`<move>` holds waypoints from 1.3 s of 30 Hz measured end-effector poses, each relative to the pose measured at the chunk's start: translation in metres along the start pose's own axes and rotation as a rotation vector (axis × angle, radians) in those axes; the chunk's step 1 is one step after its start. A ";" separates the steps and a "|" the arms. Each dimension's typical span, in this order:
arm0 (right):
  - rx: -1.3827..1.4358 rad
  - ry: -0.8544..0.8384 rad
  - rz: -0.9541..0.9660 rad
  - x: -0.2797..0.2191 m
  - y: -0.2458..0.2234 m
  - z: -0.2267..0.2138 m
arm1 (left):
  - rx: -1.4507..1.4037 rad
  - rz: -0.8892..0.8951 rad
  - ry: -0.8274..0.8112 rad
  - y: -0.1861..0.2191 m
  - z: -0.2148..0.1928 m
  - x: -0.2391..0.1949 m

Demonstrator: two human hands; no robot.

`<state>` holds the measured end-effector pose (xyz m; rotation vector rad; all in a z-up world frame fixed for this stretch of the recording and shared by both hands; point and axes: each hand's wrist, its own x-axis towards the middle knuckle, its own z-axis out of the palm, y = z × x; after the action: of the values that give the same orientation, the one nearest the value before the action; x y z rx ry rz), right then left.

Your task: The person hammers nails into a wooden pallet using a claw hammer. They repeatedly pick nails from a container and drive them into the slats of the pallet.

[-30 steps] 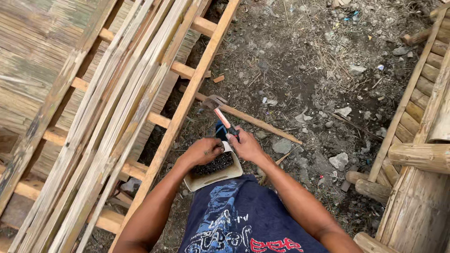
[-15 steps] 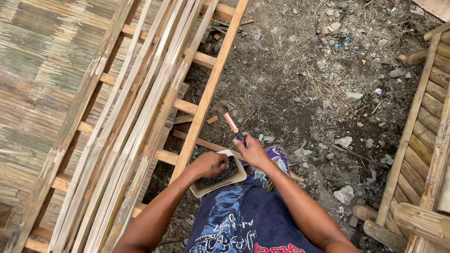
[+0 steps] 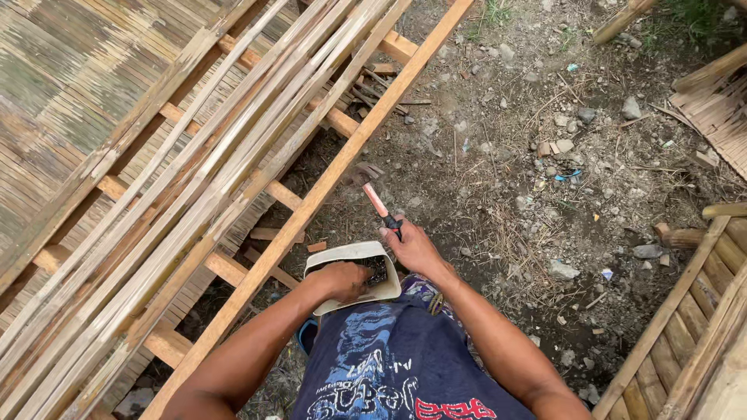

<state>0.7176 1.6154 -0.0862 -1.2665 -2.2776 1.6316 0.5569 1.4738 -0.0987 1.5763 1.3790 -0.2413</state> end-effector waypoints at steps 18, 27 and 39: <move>-0.045 -0.128 0.026 0.243 0.053 -0.226 | 0.231 -0.073 0.469 -0.016 -0.130 0.315; -0.100 -0.154 -0.024 0.398 0.041 -0.292 | 0.014 -0.138 0.376 -0.050 -0.203 0.352; 0.120 -0.433 -0.216 0.580 0.074 -0.318 | -0.599 -0.700 0.514 0.016 -0.307 0.397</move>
<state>0.5327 2.2381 -0.2330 -0.6606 -2.3845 2.0785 0.5696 1.9622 -0.2140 0.6336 2.1319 0.1762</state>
